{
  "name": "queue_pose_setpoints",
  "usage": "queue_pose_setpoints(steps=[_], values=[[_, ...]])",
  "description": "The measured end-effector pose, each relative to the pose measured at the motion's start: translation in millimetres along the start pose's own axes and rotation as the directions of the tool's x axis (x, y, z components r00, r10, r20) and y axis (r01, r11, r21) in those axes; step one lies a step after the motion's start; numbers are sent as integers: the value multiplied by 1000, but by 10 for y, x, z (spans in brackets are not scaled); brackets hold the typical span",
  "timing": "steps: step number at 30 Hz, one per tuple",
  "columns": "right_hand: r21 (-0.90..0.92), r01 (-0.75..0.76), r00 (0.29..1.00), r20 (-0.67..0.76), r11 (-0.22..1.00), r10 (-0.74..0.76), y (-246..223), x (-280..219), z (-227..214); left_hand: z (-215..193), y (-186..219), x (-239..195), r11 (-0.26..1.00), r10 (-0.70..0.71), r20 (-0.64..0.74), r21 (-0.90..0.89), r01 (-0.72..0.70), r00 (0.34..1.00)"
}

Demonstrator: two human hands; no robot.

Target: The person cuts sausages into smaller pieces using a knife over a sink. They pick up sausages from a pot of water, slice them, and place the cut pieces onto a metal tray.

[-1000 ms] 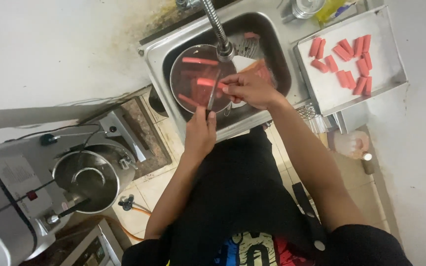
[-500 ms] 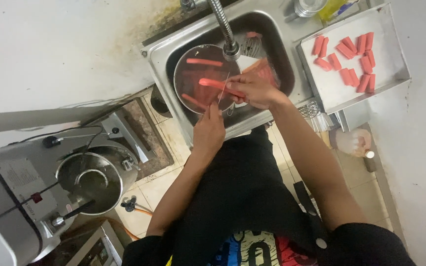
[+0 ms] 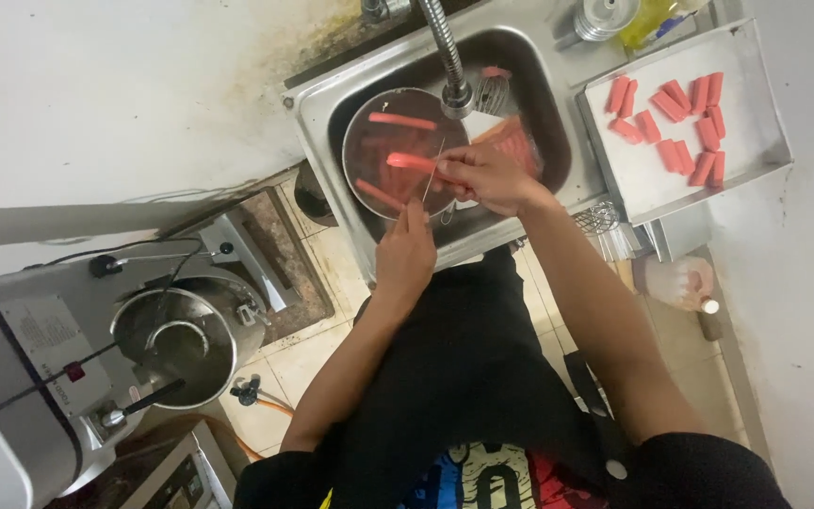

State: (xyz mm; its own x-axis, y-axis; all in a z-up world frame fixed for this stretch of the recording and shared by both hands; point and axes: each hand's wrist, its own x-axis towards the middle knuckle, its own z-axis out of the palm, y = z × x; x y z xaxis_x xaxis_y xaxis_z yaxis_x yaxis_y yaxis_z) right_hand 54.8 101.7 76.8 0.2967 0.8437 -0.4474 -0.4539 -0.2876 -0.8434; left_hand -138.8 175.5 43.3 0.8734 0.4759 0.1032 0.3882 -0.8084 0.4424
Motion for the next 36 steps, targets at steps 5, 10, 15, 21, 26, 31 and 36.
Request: queue_pose_setpoints(steps=[5, 10, 15, 21, 26, 31, 36], values=[[-16, 32, 999, 27, 999, -31, 69, -9, -25, 46, -34, -24, 1000, 8, -29, 18, -8, 1000], [-75, 38, 999, -4, 996, -39, 72, -24, 20, 116, -32, -7, 998, 35, -62, 63, -31, 997], [-140, 48, 996, -62, 989, -58, 88, -43, 84, 296, -92, -81, 998, -1, -42, 70, 4, 999], [-326, 88, 995, -18, 941, -99, 150, -42, 98, 266, -65, -88, 998, -62, 71, -17, 63, 996], [-288, 87, 989, -88, 954, -116, 260, -23, 42, 361, -70, -91, 996, -93, 134, 10, 93, 987], [-444, 118, 987, -42, 888, -153, 208, -76, 132, 295, -45, -63, 995, -96, 144, 11, 95, 985], [-231, 39, 997, -62, 972, -54, 138, -115, 194, 329, -96, -56, 999, -31, 68, 11, 30, 997]])
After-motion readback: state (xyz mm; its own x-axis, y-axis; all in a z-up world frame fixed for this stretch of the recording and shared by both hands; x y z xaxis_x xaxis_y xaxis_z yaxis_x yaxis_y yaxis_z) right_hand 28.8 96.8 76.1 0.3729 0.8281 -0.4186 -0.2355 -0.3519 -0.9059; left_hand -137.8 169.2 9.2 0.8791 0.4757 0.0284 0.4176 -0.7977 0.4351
